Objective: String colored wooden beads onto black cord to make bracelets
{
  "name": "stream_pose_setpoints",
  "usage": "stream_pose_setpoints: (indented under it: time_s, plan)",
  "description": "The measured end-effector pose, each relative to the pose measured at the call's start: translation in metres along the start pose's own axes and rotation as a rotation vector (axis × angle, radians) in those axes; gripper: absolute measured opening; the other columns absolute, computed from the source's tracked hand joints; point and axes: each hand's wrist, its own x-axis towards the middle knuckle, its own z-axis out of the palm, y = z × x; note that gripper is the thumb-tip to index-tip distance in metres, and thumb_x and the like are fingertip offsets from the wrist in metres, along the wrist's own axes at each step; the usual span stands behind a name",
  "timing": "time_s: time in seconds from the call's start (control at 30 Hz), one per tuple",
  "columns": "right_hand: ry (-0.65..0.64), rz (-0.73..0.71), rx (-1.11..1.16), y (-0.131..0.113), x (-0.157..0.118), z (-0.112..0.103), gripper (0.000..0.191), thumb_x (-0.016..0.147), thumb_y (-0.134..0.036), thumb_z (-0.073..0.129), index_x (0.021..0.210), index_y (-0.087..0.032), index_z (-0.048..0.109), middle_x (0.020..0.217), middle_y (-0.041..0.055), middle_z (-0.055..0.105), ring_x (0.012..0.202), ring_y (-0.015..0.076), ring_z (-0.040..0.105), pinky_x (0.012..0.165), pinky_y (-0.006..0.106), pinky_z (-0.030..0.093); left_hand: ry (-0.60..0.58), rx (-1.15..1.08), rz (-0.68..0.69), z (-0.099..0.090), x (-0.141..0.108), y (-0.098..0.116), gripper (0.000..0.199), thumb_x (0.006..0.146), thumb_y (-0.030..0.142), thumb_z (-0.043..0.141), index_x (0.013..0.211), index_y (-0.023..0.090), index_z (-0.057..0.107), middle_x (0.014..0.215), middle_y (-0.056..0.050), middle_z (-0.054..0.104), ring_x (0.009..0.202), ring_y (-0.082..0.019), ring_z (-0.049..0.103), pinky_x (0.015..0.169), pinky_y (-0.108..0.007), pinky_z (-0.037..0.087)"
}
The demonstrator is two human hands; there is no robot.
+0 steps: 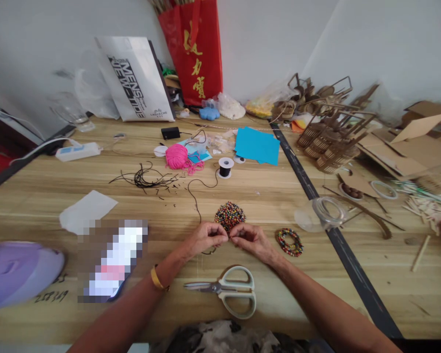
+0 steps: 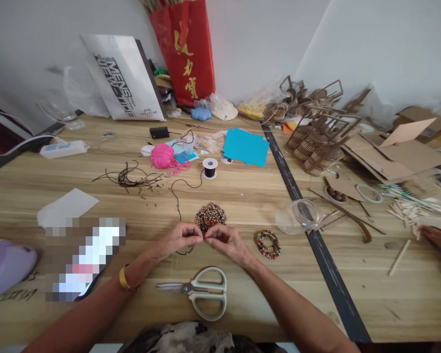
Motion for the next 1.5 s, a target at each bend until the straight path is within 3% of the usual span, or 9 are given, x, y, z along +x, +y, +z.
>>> stream_pose_setpoints:
  time_s: [0.43, 0.63, 0.73, 0.77, 0.93, 1.03, 1.3, 1.5]
  plan:
    - [-0.012, -0.002, -0.028, 0.003, 0.000, -0.001, 0.026, 0.079, -0.039, 0.064, 0.083, -0.014, 0.060, 0.067, -0.0006, 0.056, 0.057, 0.0079, 0.044, 0.052, 0.020, 0.034, -0.015, 0.032, 0.011, 0.000, 0.001, -0.003, 0.027, 0.067, 0.037, 0.067, 0.070, 0.011, 0.061, 0.056, 0.003, 0.051, 0.051, -0.007, 0.045, 0.050, -0.019, 0.034]
    - [0.030, -0.042, -0.185, 0.010, 0.000, 0.003, 0.022, 0.083, -0.036, 0.059, 0.085, -0.014, 0.059, 0.071, 0.0014, 0.058, 0.062, 0.0103, 0.050, 0.056, 0.022, 0.039, 0.053, 0.100, 0.057, 0.006, 0.002, -0.004, 0.019, 0.070, 0.030, 0.066, 0.069, 0.012, 0.060, 0.058, 0.002, 0.053, 0.054, -0.007, 0.046, 0.052, -0.018, 0.036]
    - [0.049, -0.102, -0.354, 0.001, -0.004, -0.001, 0.018, 0.083, -0.032, 0.059, 0.090, -0.015, 0.059, 0.080, 0.0041, 0.060, 0.069, 0.0124, 0.054, 0.059, 0.022, 0.042, 0.047, 0.069, 0.036, 0.004, 0.002, -0.005, 0.022, 0.069, 0.032, 0.067, 0.070, 0.012, 0.058, 0.056, 0.003, 0.052, 0.052, -0.007, 0.047, 0.051, -0.019, 0.037]
    - [0.033, -0.115, -0.435, -0.006, -0.006, -0.004, 0.016, 0.083, -0.030, 0.059, 0.090, -0.015, 0.060, 0.082, 0.0044, 0.060, 0.070, 0.0126, 0.054, 0.059, 0.022, 0.042, 0.038, 0.044, 0.029, 0.002, 0.002, -0.006, 0.023, 0.070, 0.033, 0.067, 0.070, 0.012, 0.057, 0.057, 0.003, 0.053, 0.052, -0.007, 0.048, 0.052, -0.019, 0.039]
    - [-0.366, -0.131, -0.716, -0.037, -0.013, -0.015, 0.012, 0.085, -0.021, 0.057, 0.094, -0.015, 0.062, 0.086, 0.0049, 0.060, 0.071, 0.0119, 0.054, 0.061, 0.021, 0.042, 0.017, -0.061, 0.033, -0.004, 0.003, -0.009, 0.031, 0.070, 0.040, 0.067, 0.071, 0.012, 0.055, 0.059, 0.001, 0.055, 0.053, -0.008, 0.052, 0.054, -0.021, 0.043]
    - [-0.496, -0.118, -0.780, -0.042, -0.015, -0.015, 0.014, 0.087, -0.018, 0.053, 0.096, -0.015, 0.063, 0.094, 0.0063, 0.061, 0.075, 0.0118, 0.056, 0.062, 0.020, 0.041, 0.006, -0.067, 0.042, -0.004, 0.003, -0.009, 0.032, 0.070, 0.040, 0.067, 0.071, 0.011, 0.055, 0.059, 0.002, 0.055, 0.053, -0.008, 0.051, 0.054, -0.021, 0.043]
    - [-0.710, -0.095, -0.979, -0.055, -0.026, -0.006, 0.011, 0.086, -0.014, 0.055, 0.089, -0.018, 0.065, 0.088, 0.0038, 0.063, 0.081, 0.0143, 0.059, 0.069, 0.023, 0.038, 0.001, -0.046, 0.015, -0.003, 0.003, -0.007, 0.028, 0.071, 0.037, 0.067, 0.072, 0.011, 0.056, 0.062, 0.001, 0.056, 0.055, -0.008, 0.052, 0.056, -0.021, 0.043]
    - [-0.697, -0.084, -1.121, -0.057, -0.026, -0.001, 0.017, 0.089, -0.012, 0.049, 0.093, -0.016, 0.064, 0.089, 0.0059, 0.062, 0.080, 0.0151, 0.058, 0.068, 0.024, 0.036, 0.000, -0.027, 0.015, -0.004, 0.003, -0.006, 0.028, 0.071, 0.037, 0.068, 0.072, 0.011, 0.057, 0.060, 0.002, 0.056, 0.055, -0.008, 0.052, 0.055, -0.020, 0.043]
